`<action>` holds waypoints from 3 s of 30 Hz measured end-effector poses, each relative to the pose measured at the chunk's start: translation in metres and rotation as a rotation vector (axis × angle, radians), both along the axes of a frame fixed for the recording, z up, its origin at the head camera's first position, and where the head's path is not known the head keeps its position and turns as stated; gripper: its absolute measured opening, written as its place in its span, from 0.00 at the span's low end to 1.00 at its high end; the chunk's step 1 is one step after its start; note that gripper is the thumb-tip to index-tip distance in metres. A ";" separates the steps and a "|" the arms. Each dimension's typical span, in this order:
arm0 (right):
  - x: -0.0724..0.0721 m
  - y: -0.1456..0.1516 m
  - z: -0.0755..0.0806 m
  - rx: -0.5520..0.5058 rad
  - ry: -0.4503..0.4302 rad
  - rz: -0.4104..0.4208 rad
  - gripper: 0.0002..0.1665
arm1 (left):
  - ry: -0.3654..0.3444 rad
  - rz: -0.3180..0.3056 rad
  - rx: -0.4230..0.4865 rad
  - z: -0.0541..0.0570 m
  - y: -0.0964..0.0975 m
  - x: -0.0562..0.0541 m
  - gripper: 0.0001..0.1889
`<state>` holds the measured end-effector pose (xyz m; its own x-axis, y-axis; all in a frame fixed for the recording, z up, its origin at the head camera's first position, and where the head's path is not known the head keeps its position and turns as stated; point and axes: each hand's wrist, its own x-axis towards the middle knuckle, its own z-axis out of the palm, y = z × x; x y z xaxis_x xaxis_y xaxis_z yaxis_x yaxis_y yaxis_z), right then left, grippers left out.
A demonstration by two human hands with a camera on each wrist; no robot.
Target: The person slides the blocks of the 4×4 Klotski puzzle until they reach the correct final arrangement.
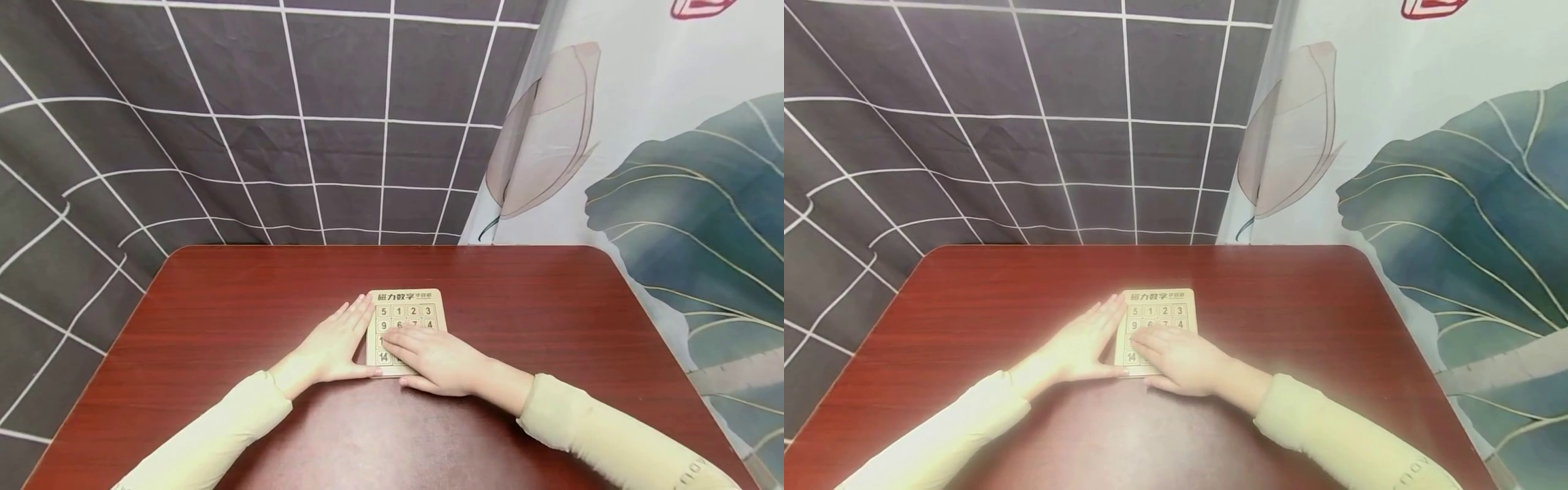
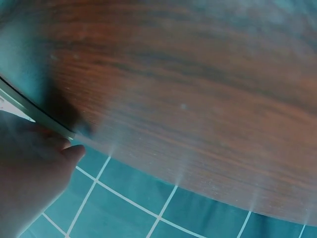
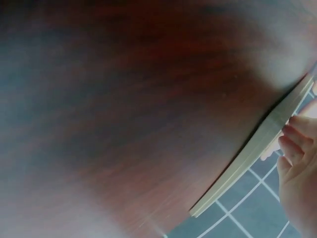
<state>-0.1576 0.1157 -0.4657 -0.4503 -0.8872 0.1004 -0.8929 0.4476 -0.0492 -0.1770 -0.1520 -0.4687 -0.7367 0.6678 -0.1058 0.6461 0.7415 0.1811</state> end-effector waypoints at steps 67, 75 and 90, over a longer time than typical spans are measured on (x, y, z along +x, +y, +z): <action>0.005 0.075 -0.008 -0.115 0.074 -0.062 0.35 | 0.019 -0.003 -0.049 -0.005 -0.004 0.000 0.63; 0.006 0.070 -0.011 -0.088 0.076 -0.039 0.37 | 0.022 -0.005 -0.044 -0.007 -0.002 -0.001 0.63; 0.005 0.056 -0.006 -0.049 0.063 -0.010 0.38 | 0.012 -0.015 -0.024 -0.005 0.001 -0.002 0.62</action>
<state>-0.1525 0.1714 -0.4722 -0.4508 -0.8759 0.1722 -0.8903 0.4551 -0.0157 -0.1789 -0.1513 -0.4739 -0.7279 0.6762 -0.1136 0.6592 0.7357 0.1557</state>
